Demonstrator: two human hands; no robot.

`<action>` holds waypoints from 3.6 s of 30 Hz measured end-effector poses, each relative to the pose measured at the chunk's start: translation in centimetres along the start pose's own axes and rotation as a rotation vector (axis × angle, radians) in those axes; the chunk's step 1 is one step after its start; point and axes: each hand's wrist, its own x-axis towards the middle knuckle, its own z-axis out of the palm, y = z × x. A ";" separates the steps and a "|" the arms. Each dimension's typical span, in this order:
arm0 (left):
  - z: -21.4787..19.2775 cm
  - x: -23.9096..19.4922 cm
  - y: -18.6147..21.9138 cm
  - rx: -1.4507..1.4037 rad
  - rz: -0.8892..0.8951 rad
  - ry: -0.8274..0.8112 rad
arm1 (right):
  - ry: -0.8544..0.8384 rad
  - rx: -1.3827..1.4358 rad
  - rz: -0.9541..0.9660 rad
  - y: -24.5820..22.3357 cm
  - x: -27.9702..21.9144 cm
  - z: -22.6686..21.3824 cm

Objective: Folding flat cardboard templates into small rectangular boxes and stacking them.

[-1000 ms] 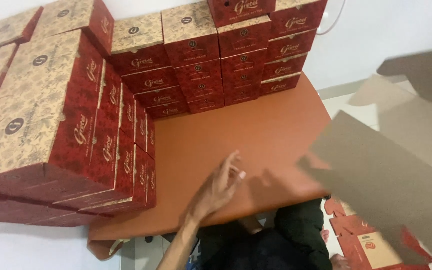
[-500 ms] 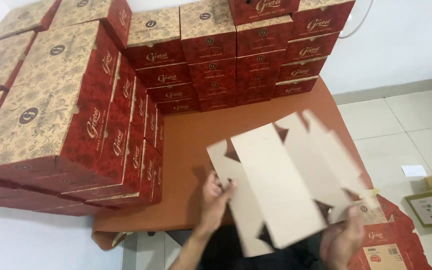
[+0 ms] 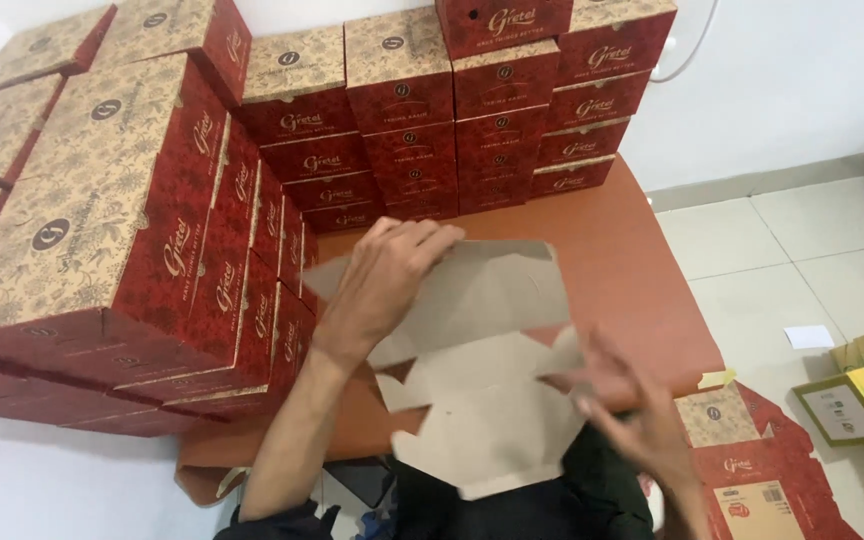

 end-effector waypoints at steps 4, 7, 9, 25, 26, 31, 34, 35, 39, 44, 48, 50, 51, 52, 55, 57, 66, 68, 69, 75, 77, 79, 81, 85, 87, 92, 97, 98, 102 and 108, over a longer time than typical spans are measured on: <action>0.3 1.7 1.1 0.044 0.060 -0.008 | 0.054 0.035 -0.123 -1.3 5.2 3.3; 3.6 2.3 -0.4 0.157 0.065 0.140 | 0.066 0.156 -0.041 0.3 8.1 5.4; 5.9 2.8 -1.9 0.194 0.020 0.378 | 0.121 0.199 -0.116 3.3 11.1 6.3; 18.6 -7.3 -11.6 -0.079 -0.561 0.250 | 0.149 0.331 -0.268 8.0 26.9 11.7; 18.6 -7.3 -11.8 -0.125 -0.568 0.192 | 0.121 0.320 -0.256 8.1 27.0 11.5; 17.9 -6.2 -11.5 -0.155 -0.568 0.102 | 0.032 0.258 -0.215 6.8 27.1 11.0; 16.8 -5.6 -11.0 -0.062 -0.692 -0.021 | 0.003 0.249 -0.188 6.1 27.0 10.6; 16.7 -5.5 -11.1 -0.086 -0.701 -0.032 | -0.007 0.213 -0.191 6.6 27.2 10.6; 17.0 -5.8 -11.4 -0.062 -0.740 -0.137 | 0.013 0.019 -0.160 6.8 26.9 11.1; 17.4 -6.0 -11.5 -0.029 -0.737 -0.155 | 0.168 -0.071 -0.255 6.3 27.7 11.4; 20.3 -7.1 -12.4 0.114 -0.726 -0.130 | 0.332 0.013 -0.363 6.4 28.2 10.9; 20.3 -7.0 -12.4 0.120 -0.715 -0.128 | 0.386 0.066 -0.366 7.6 28.6 11.0; 20.3 -6.9 -12.4 0.126 -0.702 -0.124 | 0.442 0.120 -0.371 8.2 28.8 11.0; 20.4 -7.0 -12.3 0.127 -0.699 -0.128 | 0.445 0.120 -0.368 8.0 28.5 10.9; 20.8 -6.9 -12.2 0.163 -0.691 -0.141 | 0.365 0.363 -0.156 7.1 28.1 10.3; 20.9 -7.0 -11.8 0.138 -0.718 -0.152 | 0.230 0.243 -0.296 5.9 27.6 9.6; 21.9 -7.8 -11.7 0.112 -0.703 -0.154 | 0.176 0.330 -0.313 11.4 28.6 11.3; 21.6 -7.6 -11.7 0.108 -0.687 -0.138 | 0.178 0.296 -0.339 8.7 27.6 10.8; 21.5 -7.6 -11.7 0.104 -0.675 -0.124 | 0.176 0.263 -0.363 7.3 27.0 10.6; 22.5 -7.8 -12.2 0.085 -0.679 -0.050 | -0.159 0.146 -0.439 9.1 26.8 11.3; 23.7 -8.5 -13.3 0.091 -0.697 -0.061 | -0.231 0.084 -0.502 7.3 26.6 11.3; 23.8 -8.1 -14.2 0.101 -0.706 -0.071 | -0.293 0.025 -0.567 5.8 26.6 10.9; 23.1 -8.1 -14.2 0.062 -0.732 -0.058 | -0.288 -0.138 -0.597 4.8 26.1 10.5; 19.7 -6.5 -12.6 0.033 -0.695 -0.048 | -0.288 -0.211 -0.602 6.7 26.7 10.7; 19.1 -5.8 -11.5 -0.207 -0.530 0.079 | -0.278 -0.301 -0.605 8.9 26.9 11.1; 18.9 -5.8 -11.0 -0.257 -0.271 0.002 | -0.255 -0.368 -0.622 9.9 26.9 11.2; 17.9 -5.3 -10.5 -0.118 -0.177 -0.084 | -0.229 -0.447 -0.627 10.1 26.5 11.3; 18.3 -5.4 -10.6 -0.124 -0.196 -0.106 | -0.210 -0.422 -0.676 10.6 26.8 11.6; 17.9 -5.5 -10.5 -0.150 -0.238 -0.174 | -0.194 -0.351 -0.738 11.3 27.2 12.1; 20.3 -6.2 -11.7 -0.115 -0.276 -0.147 | -0.216 -0.404 -0.771 11.5 26.8 12.3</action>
